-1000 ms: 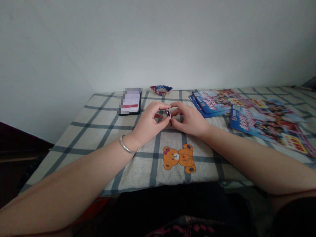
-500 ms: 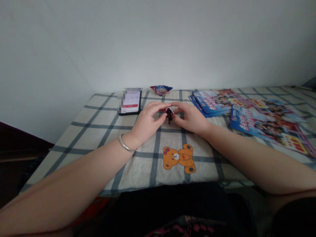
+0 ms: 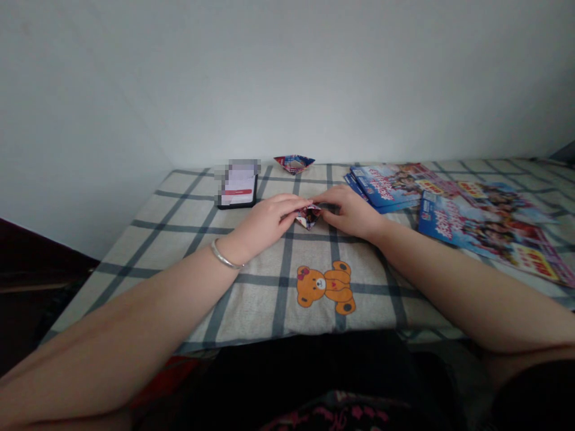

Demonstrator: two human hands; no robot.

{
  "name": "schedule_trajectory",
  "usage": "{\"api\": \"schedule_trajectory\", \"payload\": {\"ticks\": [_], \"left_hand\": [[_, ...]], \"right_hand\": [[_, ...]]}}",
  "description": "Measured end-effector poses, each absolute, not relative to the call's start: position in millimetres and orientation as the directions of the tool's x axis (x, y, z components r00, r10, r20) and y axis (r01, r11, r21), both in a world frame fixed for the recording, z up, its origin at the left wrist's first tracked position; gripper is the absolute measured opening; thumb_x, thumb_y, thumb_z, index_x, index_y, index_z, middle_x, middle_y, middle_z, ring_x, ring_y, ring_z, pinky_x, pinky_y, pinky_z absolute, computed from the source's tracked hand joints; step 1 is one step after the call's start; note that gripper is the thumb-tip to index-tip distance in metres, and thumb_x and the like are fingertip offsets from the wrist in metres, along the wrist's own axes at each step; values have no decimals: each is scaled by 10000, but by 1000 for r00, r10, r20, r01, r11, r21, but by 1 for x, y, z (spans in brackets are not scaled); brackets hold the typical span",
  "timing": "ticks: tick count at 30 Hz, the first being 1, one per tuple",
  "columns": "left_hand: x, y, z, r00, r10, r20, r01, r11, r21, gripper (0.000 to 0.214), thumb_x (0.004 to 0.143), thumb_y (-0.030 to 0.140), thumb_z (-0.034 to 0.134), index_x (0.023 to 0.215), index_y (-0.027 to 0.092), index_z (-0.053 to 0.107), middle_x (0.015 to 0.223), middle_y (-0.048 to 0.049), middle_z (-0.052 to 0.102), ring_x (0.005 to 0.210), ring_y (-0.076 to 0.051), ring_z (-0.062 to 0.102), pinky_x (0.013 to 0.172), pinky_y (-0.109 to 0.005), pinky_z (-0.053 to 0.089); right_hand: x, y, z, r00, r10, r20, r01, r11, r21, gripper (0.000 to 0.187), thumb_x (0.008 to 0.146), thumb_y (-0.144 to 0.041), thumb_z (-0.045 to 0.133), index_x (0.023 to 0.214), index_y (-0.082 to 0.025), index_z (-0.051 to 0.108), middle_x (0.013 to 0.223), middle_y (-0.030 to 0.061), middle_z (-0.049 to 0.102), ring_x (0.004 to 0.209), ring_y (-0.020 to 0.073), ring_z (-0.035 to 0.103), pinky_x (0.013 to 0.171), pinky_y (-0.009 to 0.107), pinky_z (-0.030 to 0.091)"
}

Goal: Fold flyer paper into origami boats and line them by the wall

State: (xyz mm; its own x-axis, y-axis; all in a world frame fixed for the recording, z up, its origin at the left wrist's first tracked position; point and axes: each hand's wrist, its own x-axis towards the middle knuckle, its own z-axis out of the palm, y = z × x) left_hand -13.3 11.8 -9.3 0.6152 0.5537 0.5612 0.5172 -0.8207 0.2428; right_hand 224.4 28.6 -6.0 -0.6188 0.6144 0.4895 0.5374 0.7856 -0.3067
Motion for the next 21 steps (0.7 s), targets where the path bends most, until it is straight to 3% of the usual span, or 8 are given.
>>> {"api": "schedule_trajectory", "payload": {"ticks": [7, 16, 21], "left_hand": [[-19, 16, -7, 717, 524, 459, 492, -847, 200, 317, 978, 176, 572, 1282, 211, 651, 1252, -59, 694, 1149, -172, 653, 1036, -368, 532], [-22, 16, -2, 784, 509, 355, 510, -854, 97, 320, 969, 161, 572, 1263, 231, 678, 1280, -39, 695, 1157, -184, 656, 1038, -364, 519], [-21, 16, 0, 795, 513, 322, 537, -843, 17, 284, 974, 169, 554, 1190, 238, 726, 1242, -33, 715, 1107, -194, 674, 994, -361, 531]], "right_hand": [[227, 30, -8, -660, 587, 469, 531, 806, -262, 292, 901, -206, 552, 1120, -193, 743, 1106, 78, 770, 1059, 247, 678, 1001, 443, 438], [229, 31, -10, -671, 580, 462, 522, 812, -261, 304, 893, -196, 563, 1137, -179, 745, 1125, 100, 762, 1070, 249, 676, 1001, 449, 456], [227, 28, -10, -677, 594, 434, 541, 802, -254, 305, 959, -323, 558, 1153, -174, 740, 1161, 116, 740, 1105, 256, 655, 1011, 452, 452]]}}
